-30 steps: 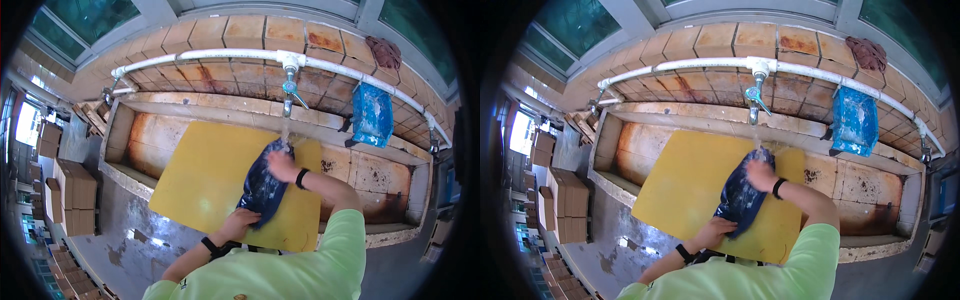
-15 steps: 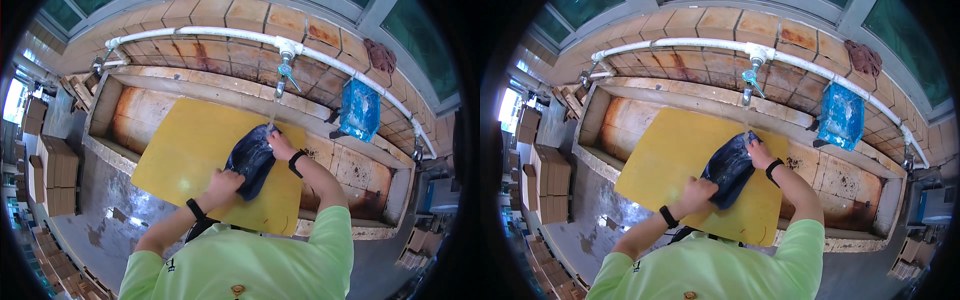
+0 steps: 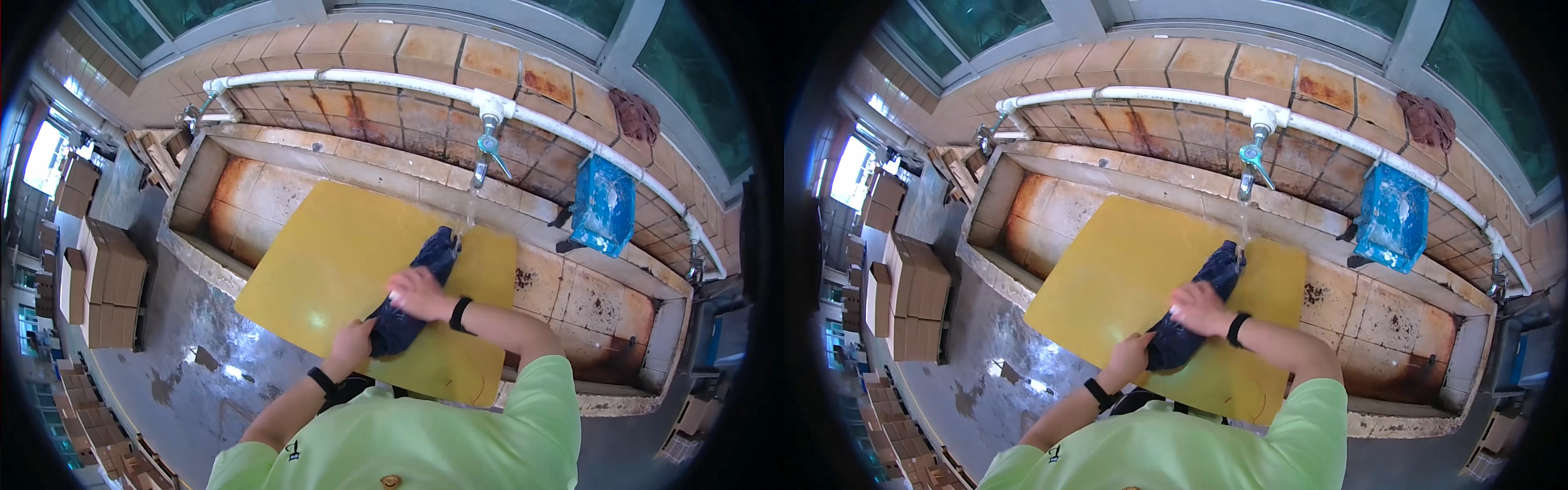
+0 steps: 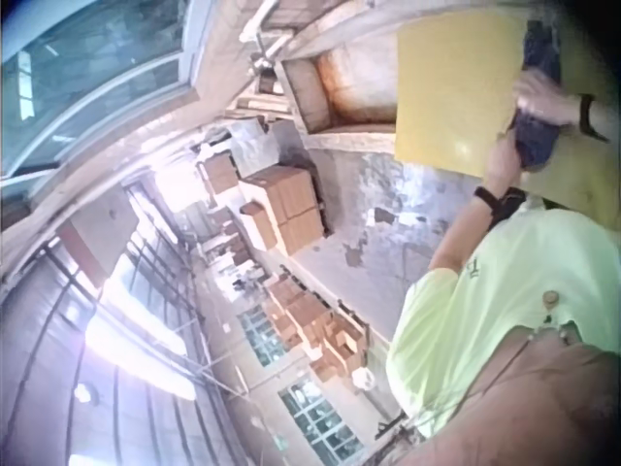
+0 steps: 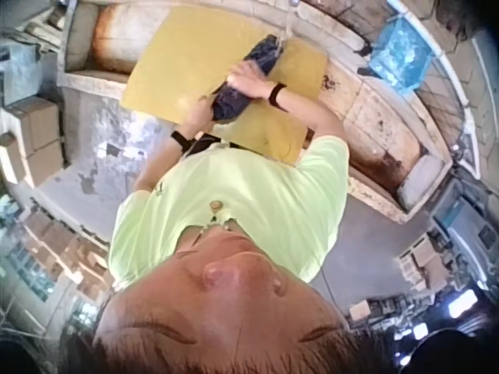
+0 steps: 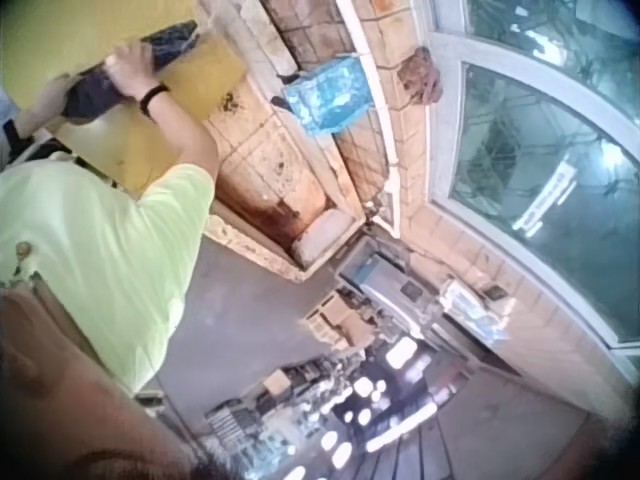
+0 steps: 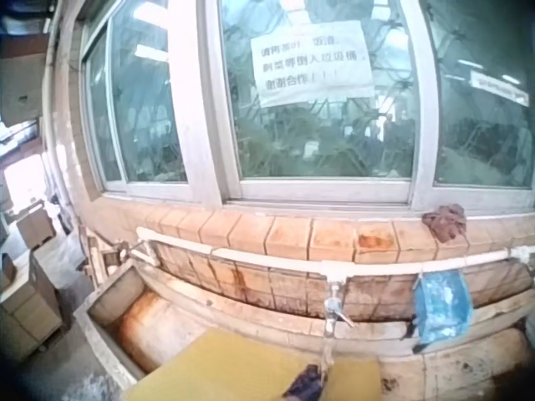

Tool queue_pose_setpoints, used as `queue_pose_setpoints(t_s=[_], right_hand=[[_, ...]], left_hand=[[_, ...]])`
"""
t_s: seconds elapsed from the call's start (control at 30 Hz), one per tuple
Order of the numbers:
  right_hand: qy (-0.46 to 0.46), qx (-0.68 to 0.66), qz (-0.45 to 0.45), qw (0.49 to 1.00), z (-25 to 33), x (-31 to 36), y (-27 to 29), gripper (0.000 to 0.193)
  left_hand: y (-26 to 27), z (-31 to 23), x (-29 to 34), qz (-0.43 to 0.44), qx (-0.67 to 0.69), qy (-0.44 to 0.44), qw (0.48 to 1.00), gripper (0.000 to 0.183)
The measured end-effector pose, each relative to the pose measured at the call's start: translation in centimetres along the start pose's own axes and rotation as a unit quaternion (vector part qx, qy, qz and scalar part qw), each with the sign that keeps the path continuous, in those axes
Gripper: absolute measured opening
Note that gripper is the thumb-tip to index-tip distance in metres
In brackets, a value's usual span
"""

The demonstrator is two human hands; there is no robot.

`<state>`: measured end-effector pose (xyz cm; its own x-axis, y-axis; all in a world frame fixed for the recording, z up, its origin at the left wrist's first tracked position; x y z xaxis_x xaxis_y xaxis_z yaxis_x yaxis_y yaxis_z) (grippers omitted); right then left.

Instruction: Wash the cloth and wring it out.

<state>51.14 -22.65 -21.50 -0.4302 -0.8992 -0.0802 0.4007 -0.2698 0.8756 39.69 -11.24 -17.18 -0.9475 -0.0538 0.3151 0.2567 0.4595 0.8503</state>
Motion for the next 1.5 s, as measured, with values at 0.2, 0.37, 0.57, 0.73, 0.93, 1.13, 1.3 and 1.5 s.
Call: queue_pose_setpoints(t_s=[0.2,0.37,0.57,0.73,0.93,1.13,1.3,1.5], right_hand=[[-0.213,0.122,0.019,0.969,-11.9,0.3,1.6,0.032],[-0.11,-0.091,0.115,0.983,-0.9,-0.3,-0.4,0.039],[-0.128,0.057,-0.067,0.988,-11.2,2.8,3.7,0.039],[-0.24,0.096,0.007,0.966,-9.2,1.0,2.3,0.021],[-0.136,0.022,0.041,0.99,-4.6,-1.3,0.3,0.028],[-0.307,0.099,0.005,0.947,-6.9,2.4,0.7,0.035],[-0.222,0.003,-0.085,0.971,-5.7,4.5,1.1,0.029],[-0.482,-0.042,-0.057,0.873,-14.2,7.3,3.6,0.029]], left_hand=[[1.9,-0.5,1.0,0.0,-0.012,0.037,0.999,0.034],[1.7,-1.5,0.9,-0.091,-0.037,-0.117,0.988,0.036],[1.3,-1.4,1.0,-0.042,0.051,-0.247,0.967,0.036],[1.0,-1.4,0.7,-0.028,0.017,-0.217,0.976,0.04],[1.4,-2.2,0.8,-0.028,0.001,-0.239,0.971,0.044],[1.2,-1.2,0.8,-0.008,0.039,-0.197,0.98,0.039],[3.0,-5.1,0.4,0.017,0.115,-0.085,0.99,0.035],[-0.9,-5.5,2.0,0.02,-0.111,-0.209,0.971,0.036]])
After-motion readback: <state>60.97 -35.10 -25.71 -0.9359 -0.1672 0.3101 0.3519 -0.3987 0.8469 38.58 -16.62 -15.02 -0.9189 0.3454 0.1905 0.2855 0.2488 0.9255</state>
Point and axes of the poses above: each hand's wrist, its own x-axis away from the middle knuckle, its own y-axis out of the back of the hand, z = x × y, the point moved 7 cm from there along -x, towards the middle knuckle, and after that the axes turned 3 degrees about -x, right-handed, at the moved point
